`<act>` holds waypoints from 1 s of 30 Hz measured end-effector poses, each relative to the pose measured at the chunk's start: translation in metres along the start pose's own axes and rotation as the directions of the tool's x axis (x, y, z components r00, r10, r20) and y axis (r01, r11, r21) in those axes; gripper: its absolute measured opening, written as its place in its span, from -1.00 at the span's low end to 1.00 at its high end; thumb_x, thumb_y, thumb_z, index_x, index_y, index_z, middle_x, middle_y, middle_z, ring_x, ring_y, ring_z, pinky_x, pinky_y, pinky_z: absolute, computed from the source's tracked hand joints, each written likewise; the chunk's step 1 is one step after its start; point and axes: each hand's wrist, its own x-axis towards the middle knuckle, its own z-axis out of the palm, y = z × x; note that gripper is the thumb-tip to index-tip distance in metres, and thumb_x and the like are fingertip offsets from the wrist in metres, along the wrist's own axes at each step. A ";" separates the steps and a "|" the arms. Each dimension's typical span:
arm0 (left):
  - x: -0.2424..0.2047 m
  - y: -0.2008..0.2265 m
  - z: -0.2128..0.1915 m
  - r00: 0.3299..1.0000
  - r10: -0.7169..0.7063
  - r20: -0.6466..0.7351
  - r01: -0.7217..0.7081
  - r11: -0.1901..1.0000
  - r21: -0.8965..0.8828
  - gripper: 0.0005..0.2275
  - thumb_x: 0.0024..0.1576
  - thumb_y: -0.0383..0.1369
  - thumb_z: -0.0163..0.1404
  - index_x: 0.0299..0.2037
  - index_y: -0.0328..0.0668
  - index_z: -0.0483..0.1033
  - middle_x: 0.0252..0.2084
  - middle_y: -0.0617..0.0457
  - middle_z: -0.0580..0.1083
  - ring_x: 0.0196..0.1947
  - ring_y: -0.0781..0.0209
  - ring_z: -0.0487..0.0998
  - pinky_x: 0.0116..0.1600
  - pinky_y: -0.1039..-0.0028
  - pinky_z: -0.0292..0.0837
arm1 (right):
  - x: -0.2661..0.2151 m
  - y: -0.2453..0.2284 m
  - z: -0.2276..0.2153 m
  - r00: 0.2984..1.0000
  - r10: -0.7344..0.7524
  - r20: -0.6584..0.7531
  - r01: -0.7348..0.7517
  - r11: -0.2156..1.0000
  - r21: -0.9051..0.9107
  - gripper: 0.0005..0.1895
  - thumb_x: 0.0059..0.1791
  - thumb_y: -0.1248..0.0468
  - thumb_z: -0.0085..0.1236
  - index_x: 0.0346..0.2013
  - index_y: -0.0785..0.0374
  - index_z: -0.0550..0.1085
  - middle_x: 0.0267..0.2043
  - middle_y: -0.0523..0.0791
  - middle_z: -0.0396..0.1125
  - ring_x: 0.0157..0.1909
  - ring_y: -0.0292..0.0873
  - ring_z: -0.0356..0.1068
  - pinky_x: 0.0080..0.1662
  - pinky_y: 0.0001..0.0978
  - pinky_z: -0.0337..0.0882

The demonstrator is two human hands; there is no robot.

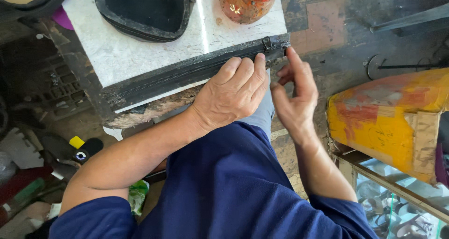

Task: The person uses scissors to trim a zipper on a small black pouch, then repeatedly tests the zipper slider by hand. They apply a red substance from a jar to the zipper teeth and continue testing the slider movement.

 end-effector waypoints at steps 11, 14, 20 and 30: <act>0.000 0.000 0.000 1.000 0.001 0.000 -0.001 1.000 -0.017 -0.76 0.21 -0.56 -0.19 -0.30 -0.46 0.62 -0.16 -0.27 0.52 -0.29 -0.05 0.45 0.03 0.27 0.41 | -0.001 -0.004 0.004 0.989 -0.148 -0.015 0.130 0.908 -0.399 -0.37 -0.10 0.56 0.24 0.29 0.35 0.44 -0.22 0.02 0.35 -0.30 -0.02 0.39 -0.14 -0.04 0.44; -0.001 0.000 0.001 1.000 0.005 -0.004 -0.005 1.000 -0.017 -0.75 0.21 -0.57 -0.20 -0.29 -0.46 0.61 -0.15 -0.28 0.52 -0.29 -0.05 0.45 0.03 0.27 0.41 | 0.000 -0.009 0.003 0.986 -0.167 0.011 0.153 0.873 -0.464 -0.41 -0.13 0.55 0.21 0.22 0.30 0.54 -0.22 0.00 0.36 -0.28 0.04 0.37 -0.08 -0.03 0.39; -0.001 0.001 0.002 1.000 -0.001 -0.009 0.001 1.000 -0.009 -0.75 0.24 -0.54 -0.19 -0.28 -0.46 0.62 -0.17 -0.26 0.52 -0.29 -0.04 0.46 0.04 0.27 0.41 | 0.025 0.004 -0.026 0.978 -0.205 0.026 0.186 0.820 -0.541 -0.48 -0.07 0.56 0.18 0.20 0.32 0.55 -0.16 -0.02 0.29 -0.23 0.02 0.37 -0.06 -0.12 0.36; 0.005 -0.009 -0.018 0.981 0.042 0.191 -0.055 0.997 0.061 -0.77 0.29 -0.48 -0.18 -0.14 -0.24 0.62 -0.05 -0.07 0.53 -0.22 0.16 0.43 0.02 0.44 0.33 | 0.093 -0.009 -0.068 0.956 -0.259 0.134 0.289 0.776 -0.560 -0.49 -0.11 0.68 -0.06 0.13 0.60 0.53 -0.15 0.14 0.16 -0.11 0.08 0.23 -0.25 -0.19 0.38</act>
